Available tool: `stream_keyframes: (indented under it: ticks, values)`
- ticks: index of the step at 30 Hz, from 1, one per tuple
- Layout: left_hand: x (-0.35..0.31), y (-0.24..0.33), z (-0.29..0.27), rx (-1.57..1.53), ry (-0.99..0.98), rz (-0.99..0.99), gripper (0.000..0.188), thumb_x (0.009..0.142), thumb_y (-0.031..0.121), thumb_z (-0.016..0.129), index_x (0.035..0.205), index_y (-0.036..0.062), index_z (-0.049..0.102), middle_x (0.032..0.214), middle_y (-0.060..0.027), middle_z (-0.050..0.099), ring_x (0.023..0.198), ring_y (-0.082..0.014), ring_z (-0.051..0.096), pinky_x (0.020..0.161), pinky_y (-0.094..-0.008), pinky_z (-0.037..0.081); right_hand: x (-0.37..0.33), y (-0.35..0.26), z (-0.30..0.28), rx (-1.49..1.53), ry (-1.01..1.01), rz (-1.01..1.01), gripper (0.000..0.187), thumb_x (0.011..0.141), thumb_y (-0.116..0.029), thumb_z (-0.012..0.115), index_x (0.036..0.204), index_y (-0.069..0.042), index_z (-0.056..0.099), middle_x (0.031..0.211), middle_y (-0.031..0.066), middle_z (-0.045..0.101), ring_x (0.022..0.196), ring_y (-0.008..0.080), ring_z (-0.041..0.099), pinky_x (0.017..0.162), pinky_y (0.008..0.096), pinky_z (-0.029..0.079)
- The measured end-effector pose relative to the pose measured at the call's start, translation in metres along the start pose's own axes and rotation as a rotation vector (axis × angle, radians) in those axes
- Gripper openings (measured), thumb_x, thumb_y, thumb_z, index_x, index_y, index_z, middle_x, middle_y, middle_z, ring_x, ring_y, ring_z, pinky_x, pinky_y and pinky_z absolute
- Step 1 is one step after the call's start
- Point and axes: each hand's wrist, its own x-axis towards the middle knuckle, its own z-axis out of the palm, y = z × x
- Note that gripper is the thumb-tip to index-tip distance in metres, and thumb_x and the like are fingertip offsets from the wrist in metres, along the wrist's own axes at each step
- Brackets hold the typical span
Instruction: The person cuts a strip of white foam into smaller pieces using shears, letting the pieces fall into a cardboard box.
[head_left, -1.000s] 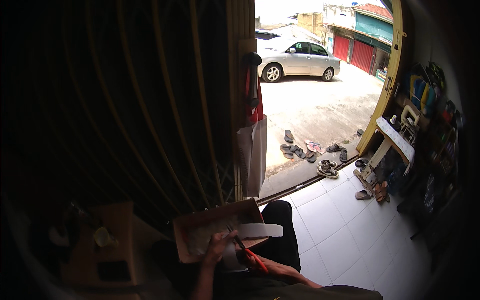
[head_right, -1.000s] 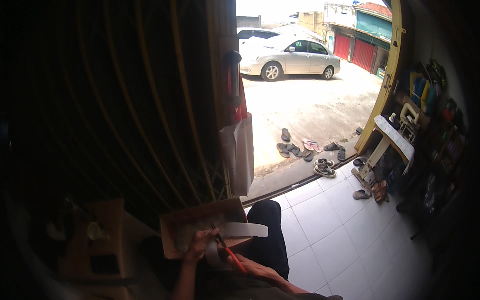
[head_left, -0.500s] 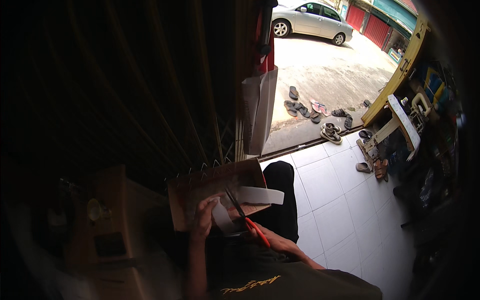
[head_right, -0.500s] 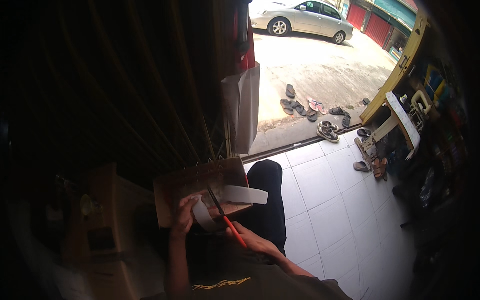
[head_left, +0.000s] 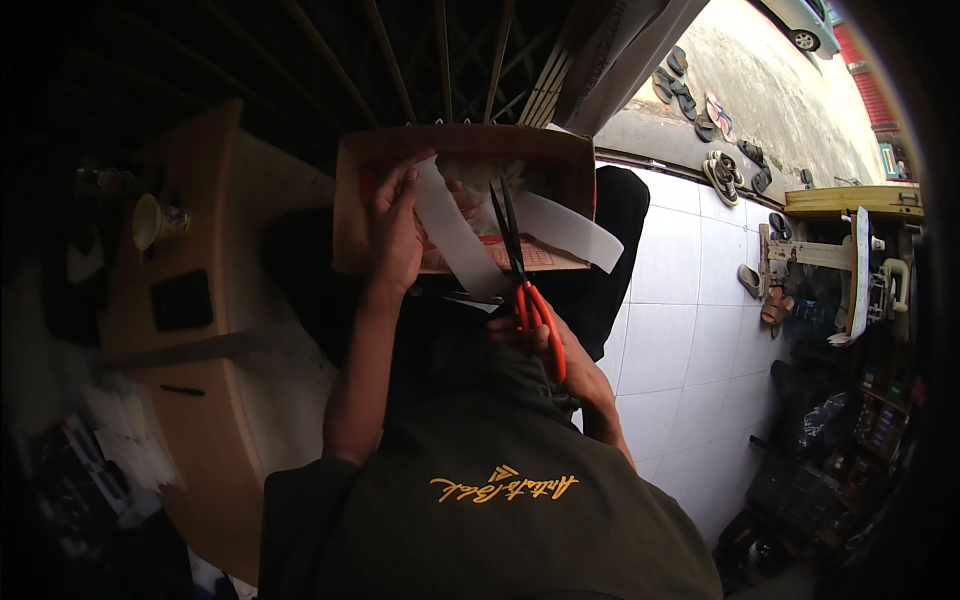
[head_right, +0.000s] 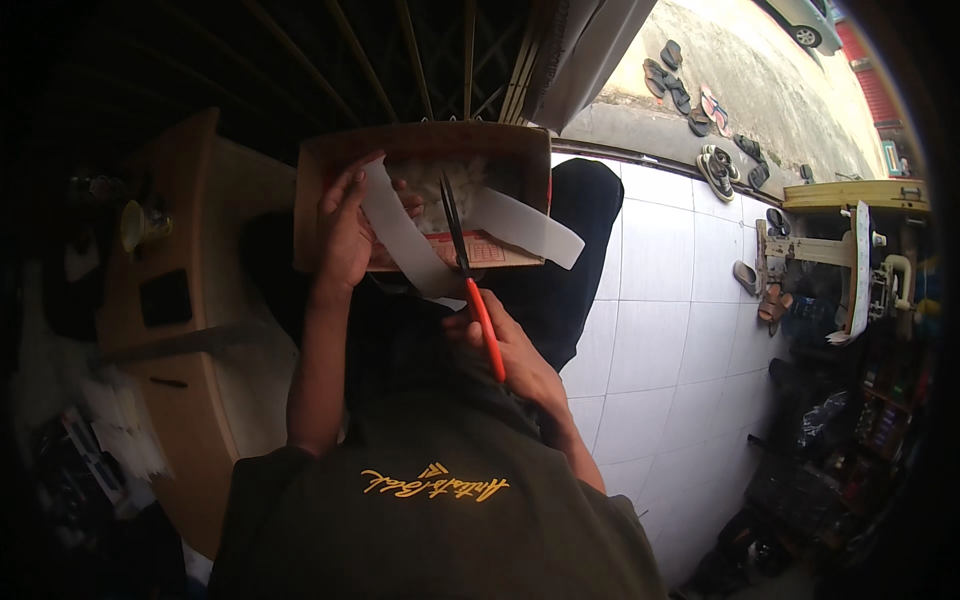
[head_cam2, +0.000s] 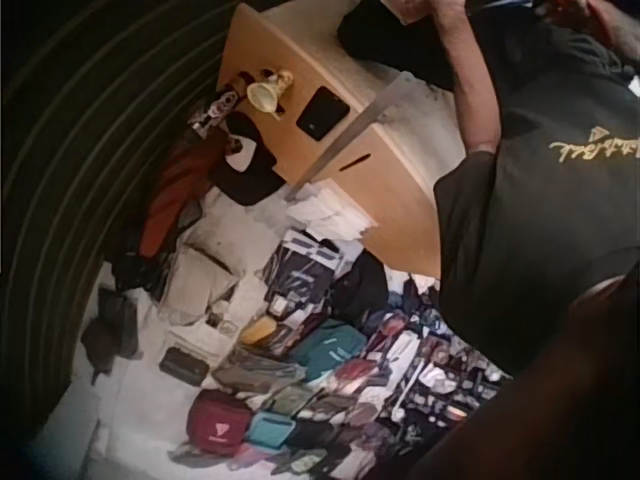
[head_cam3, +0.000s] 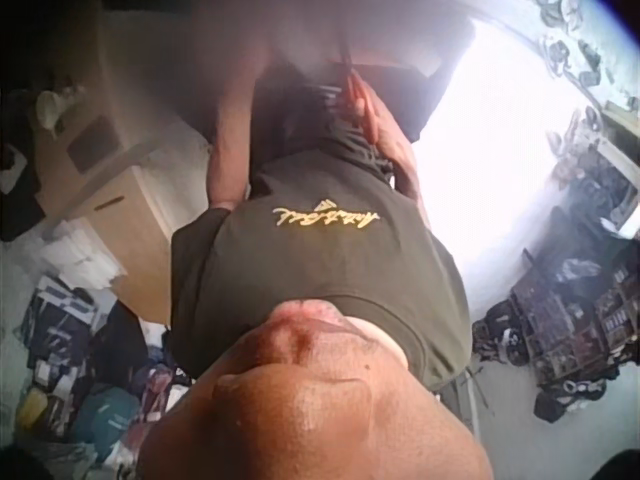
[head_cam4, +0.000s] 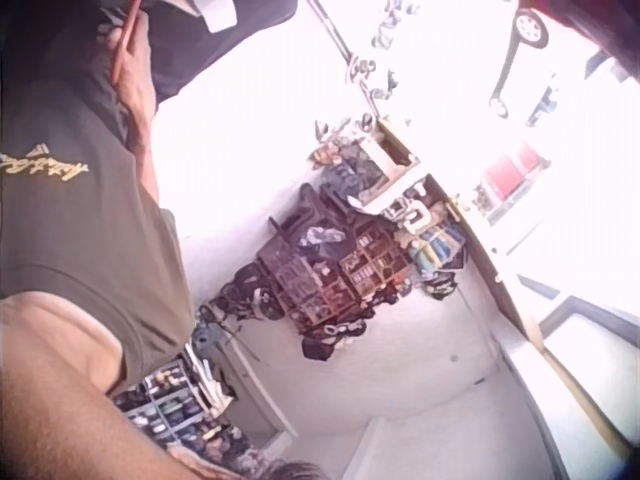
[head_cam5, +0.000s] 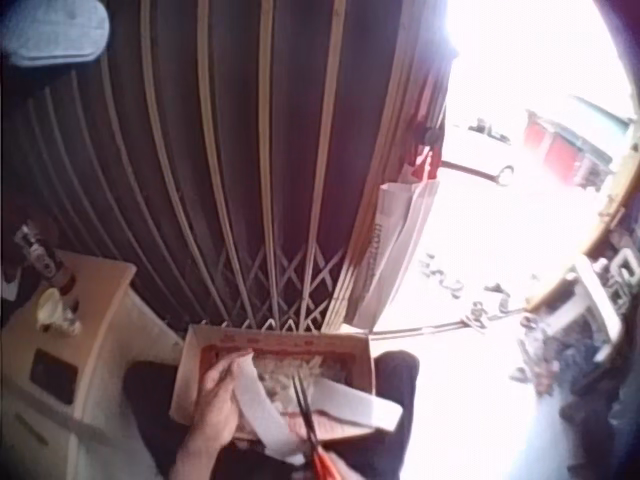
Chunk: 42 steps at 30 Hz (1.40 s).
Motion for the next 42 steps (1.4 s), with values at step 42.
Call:
stream_keyframes:
  ticks: [42]
  values:
    - [0.064, -0.008, -0.046, 1.747, 0.038, -0.007, 0.044, 0.098, 0.038, 0.055, 0.101, -0.0048, 0.064, 0.091, -0.0276, 0.065, 0.087, -0.0364, 0.067, 0.076, -0.0449, 0.049, 0.005, 0.006, 0.004, 0.082, -0.045, -0.019, 0.061, 0.099, -0.044, 0.052, 0.141, -0.005, 0.033, 0.110, 0.0120, 0.060, 0.087, 0.0145, 0.060, 0.082, 0.0302, 0.050]
